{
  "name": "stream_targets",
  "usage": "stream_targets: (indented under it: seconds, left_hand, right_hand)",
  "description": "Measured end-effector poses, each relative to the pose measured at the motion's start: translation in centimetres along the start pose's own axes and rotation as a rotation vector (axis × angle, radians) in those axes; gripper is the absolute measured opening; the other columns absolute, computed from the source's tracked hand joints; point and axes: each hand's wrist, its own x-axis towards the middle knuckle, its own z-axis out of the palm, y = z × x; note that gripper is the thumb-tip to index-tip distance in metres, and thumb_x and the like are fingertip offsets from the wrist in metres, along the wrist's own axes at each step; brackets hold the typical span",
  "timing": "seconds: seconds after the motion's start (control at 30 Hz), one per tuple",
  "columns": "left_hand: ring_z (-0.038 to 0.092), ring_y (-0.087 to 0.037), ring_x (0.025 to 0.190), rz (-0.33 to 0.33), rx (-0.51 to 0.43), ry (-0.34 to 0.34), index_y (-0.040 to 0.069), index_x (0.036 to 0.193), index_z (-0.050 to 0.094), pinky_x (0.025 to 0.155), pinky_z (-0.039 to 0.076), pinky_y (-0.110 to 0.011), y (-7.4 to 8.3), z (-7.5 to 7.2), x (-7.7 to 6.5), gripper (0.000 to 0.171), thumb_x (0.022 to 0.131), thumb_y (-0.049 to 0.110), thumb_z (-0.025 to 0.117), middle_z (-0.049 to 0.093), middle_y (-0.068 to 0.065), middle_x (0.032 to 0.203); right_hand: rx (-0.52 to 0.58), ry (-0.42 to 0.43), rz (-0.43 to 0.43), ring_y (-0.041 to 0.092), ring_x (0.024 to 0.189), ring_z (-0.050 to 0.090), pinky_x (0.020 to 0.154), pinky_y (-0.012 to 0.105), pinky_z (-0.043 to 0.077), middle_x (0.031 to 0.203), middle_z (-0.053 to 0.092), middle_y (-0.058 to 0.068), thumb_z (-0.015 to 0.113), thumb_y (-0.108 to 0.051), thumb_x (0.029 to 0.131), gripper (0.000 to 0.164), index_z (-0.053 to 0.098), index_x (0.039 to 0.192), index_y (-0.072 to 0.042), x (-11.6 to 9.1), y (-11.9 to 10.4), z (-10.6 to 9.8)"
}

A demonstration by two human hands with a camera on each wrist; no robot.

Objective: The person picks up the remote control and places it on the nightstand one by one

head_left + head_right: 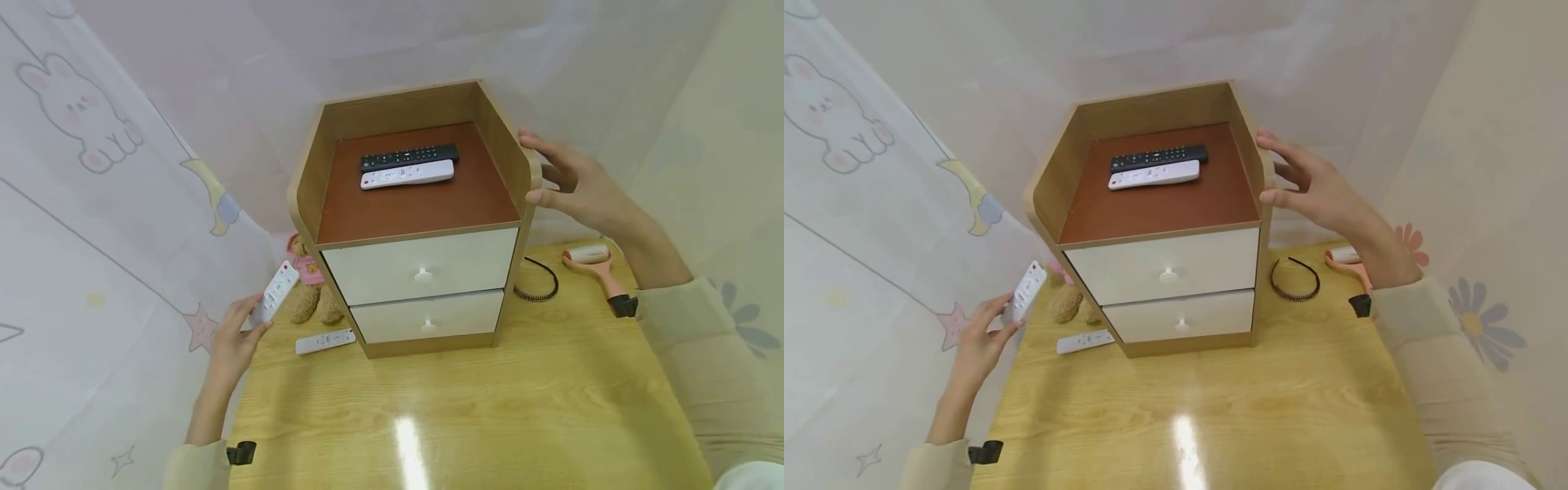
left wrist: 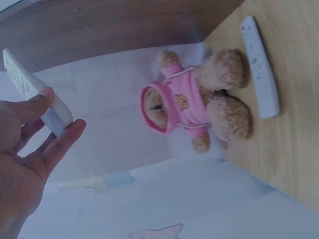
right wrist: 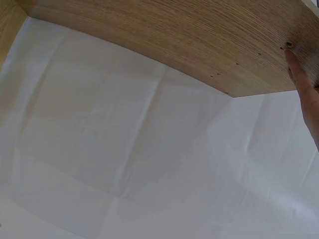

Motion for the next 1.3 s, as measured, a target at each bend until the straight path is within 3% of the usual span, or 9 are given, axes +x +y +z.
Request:
stream_targets:
  seconds: [0.1, 0.33, 0.53, 0.73, 1.07, 1.3]
  left_hand:
    - [0.054, -0.032, 0.108, 0.041, -0.009, 0.043, -0.001, 0.131, 0.055, 0.074, 0.046, -0.002, 0.8, -0.6, 0.6, 0.067, 0.07, -0.021, 0.073, 0.056, -0.022, 0.121]
    - [0.051, -0.007, 0.109, 0.149, -0.026, 0.155, -0.007, 0.126, 0.058, 0.072, 0.046, -0.002, 3.1, -2.3, 2.8, 0.065, 0.066, -0.025, 0.073, 0.057, -0.025, 0.118]
    - [0.051, -0.001, 0.104, 0.172, 0.0, 0.187, -0.002, 0.128, 0.059, 0.072, 0.046, -0.002, 4.9, -3.8, 4.2, 0.067, 0.066, -0.023, 0.074, 0.059, -0.023, 0.114]
    - [0.053, -0.006, 0.103, 0.196, 0.023, 0.207, -0.002, 0.127, 0.06, 0.072, 0.046, -0.002, 6.4, -4.7, 5.3, 0.065, 0.066, -0.021, 0.076, 0.06, -0.024, 0.115]
    - [0.052, -0.002, 0.104, 0.25, 0.053, 0.209, 0.001, 0.129, 0.059, 0.074, 0.046, -0.002, 8.5, -5.9, 7.3, 0.067, 0.067, -0.019, 0.076, 0.06, -0.022, 0.118]
    - [0.058, -0.021, 0.104, 0.283, 0.092, 0.2, 0.003, 0.131, 0.059, 0.076, 0.044, -0.002, 9.9, -6.6, 8.5, 0.067, 0.069, -0.015, 0.077, 0.061, -0.019, 0.119]
  right_hand:
    - [-0.008, -0.003, -0.005, 0.022, 0.142, 0.028, 0.106, 0.018, 0.036, 0.159, 0.022, 0.009, 0.06, 0.017, 0.086, 0.071, 0.034, 0.149, -0.005, -0.1, -0.1, 0.1]
    - [-0.036, -0.001, 0.034, 0.025, 0.14, 0.032, 0.103, 0.017, 0.038, 0.159, 0.021, 0.004, 0.06, 0.016, 0.086, 0.074, 0.033, 0.15, -0.01, -0.1, 1.1, -0.6]
    - [-0.096, 0.006, 0.085, 0.029, 0.137, 0.036, 0.1, 0.017, 0.041, 0.159, 0.021, -0.001, 0.061, 0.012, 0.087, 0.076, 0.032, 0.151, -0.016, -0.1, 1.1, -0.6]
    - [-0.069, 0.001, 0.065, 0.03, 0.139, 0.034, 0.102, 0.017, 0.04, 0.16, 0.021, 0.001, 0.061, 0.013, 0.087, 0.075, 0.032, 0.151, -0.014, -0.1, 1.1, -0.5]
    - [-0.083, 0.002, 0.08, 0.03, 0.14, 0.031, 0.103, 0.017, 0.038, 0.16, 0.02, -0.001, 0.061, 0.012, 0.087, 0.075, 0.032, 0.151, -0.015, -0.1, 1.0, -0.5]
    - [-0.086, -0.004, 0.069, 0.028, 0.141, 0.031, 0.104, 0.016, 0.037, 0.16, 0.019, 0.0, 0.06, 0.014, 0.087, 0.075, 0.031, 0.152, -0.014, -0.1, 1.2, -0.6]
